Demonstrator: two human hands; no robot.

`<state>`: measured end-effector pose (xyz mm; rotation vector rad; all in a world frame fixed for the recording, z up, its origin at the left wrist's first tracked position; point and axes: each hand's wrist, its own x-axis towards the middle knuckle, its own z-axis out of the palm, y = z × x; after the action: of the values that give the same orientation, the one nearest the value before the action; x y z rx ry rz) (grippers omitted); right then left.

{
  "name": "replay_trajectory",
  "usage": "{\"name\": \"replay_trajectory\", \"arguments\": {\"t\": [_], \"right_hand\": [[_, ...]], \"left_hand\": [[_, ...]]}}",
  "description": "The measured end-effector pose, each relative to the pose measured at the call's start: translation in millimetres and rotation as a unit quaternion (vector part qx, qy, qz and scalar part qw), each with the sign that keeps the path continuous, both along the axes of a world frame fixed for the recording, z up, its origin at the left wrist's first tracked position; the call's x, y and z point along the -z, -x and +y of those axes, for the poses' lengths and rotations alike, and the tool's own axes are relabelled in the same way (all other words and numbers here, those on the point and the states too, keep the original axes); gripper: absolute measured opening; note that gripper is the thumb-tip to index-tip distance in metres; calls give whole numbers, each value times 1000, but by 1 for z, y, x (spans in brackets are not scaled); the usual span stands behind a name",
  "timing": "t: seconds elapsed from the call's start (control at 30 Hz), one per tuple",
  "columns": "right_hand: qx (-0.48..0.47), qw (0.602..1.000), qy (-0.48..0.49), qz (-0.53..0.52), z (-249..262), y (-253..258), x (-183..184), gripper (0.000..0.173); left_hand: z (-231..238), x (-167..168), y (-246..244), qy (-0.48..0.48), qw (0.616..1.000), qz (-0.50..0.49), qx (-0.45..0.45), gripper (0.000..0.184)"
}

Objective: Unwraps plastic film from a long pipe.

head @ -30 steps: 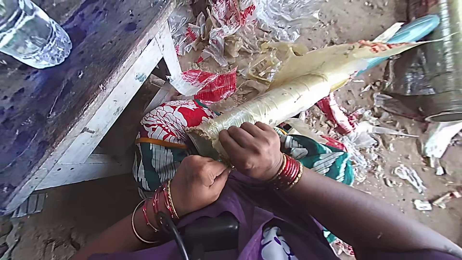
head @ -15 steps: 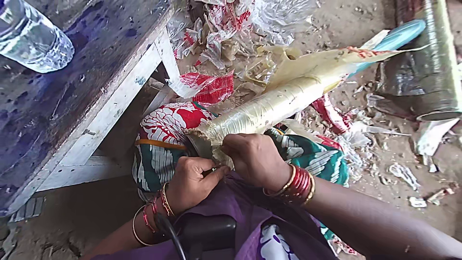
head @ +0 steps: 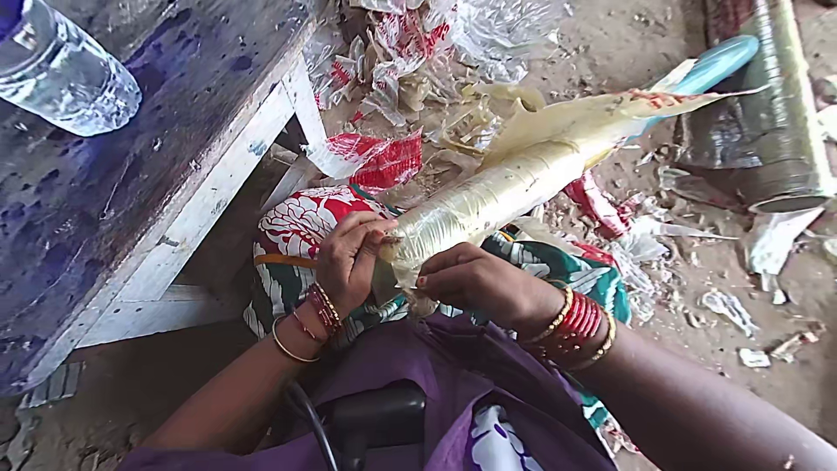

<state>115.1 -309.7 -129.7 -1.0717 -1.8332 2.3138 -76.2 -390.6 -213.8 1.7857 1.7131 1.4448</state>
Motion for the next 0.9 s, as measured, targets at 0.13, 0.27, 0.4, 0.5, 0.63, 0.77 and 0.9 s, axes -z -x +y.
{"name": "replay_trajectory", "arguments": {"t": [0.13,0.27,0.4,0.5,0.63,0.77,0.9], "right_hand": [[5,1000,13,-4,-2,-2,4,36],[-25,999,-16,12,-9,10,11,36],[-23,998,-51,21,-8,2,4,36],[-42,997,-64,28,-8,6,8,37],[-71,996,52,19,-4,-16,-3,38],[40,996,-80,17,-1,-23,-8,38],[14,930,-359,-79,1,-39,6,27]], "left_hand": [[5,2,3,4,999,-22,36,39],[6,1,5,15,999,-23,33,38],[5,3,2,9,999,-21,38,37],[5,2,3,10,999,-20,36,37],[6,4,3,6,1000,-17,21,38],[9,3,6,20,999,-22,33,38],[-1,2,5,-4,1000,8,26,40]]}}
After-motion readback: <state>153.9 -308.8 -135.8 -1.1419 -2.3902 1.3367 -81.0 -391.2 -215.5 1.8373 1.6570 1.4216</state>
